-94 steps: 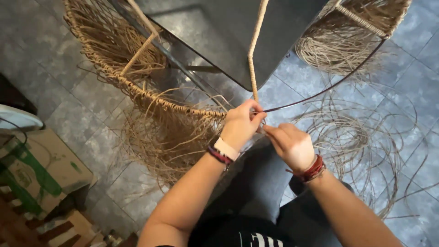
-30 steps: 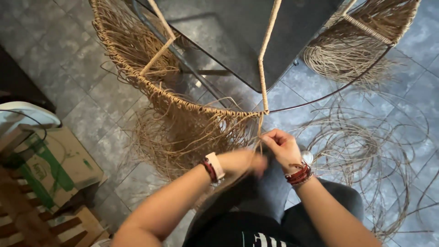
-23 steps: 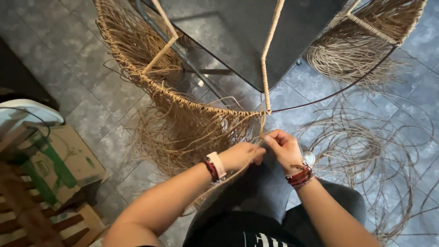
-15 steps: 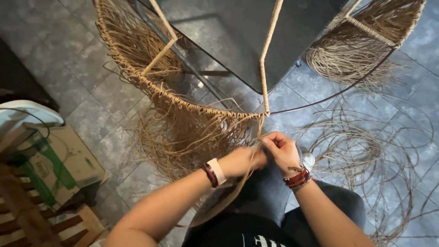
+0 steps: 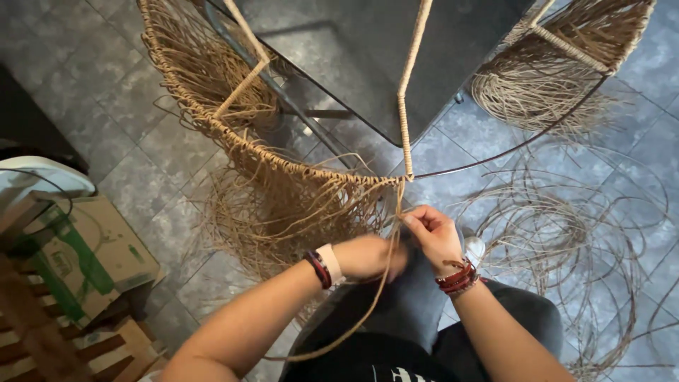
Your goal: Weaving natural fiber strands onto a furniture frame to create a decorative or functional surface
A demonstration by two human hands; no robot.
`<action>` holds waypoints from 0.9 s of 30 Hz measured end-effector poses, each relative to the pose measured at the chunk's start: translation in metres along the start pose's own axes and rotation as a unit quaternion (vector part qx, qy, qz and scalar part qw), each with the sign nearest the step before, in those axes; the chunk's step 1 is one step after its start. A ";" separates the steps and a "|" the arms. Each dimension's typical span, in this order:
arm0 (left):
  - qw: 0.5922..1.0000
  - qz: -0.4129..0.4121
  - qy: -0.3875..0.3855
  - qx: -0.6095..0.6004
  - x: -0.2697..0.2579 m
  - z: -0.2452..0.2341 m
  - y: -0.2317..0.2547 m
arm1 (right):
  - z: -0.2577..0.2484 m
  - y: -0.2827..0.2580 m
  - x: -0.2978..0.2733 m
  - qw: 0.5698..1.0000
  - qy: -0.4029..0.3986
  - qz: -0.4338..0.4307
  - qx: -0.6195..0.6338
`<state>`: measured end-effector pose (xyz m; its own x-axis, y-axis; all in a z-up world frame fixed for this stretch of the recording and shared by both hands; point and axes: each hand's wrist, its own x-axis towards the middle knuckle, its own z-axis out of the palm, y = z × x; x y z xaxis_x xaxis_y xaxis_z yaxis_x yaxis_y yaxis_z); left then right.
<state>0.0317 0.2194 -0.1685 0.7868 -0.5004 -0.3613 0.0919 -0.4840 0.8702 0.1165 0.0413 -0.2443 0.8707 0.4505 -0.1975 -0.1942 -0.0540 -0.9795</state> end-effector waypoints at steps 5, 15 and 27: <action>0.987 -0.024 -0.049 0.151 0.009 0.058 -0.083 | 0.001 -0.006 0.002 1.000 0.002 0.003 0.006; 0.790 0.100 0.527 0.297 0.025 0.010 -0.024 | 0.012 -0.026 -0.013 0.988 -0.033 -0.024 0.146; 0.752 0.111 0.597 0.254 0.044 -0.056 0.026 | 0.026 -0.052 -0.012 0.977 -0.010 -0.037 0.211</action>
<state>0.1031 0.2250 -0.1433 0.7634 0.2456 0.5975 -0.1295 -0.8480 0.5140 0.1038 0.0620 -0.1902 0.8808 0.4575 -0.1224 -0.3048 0.3497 -0.8859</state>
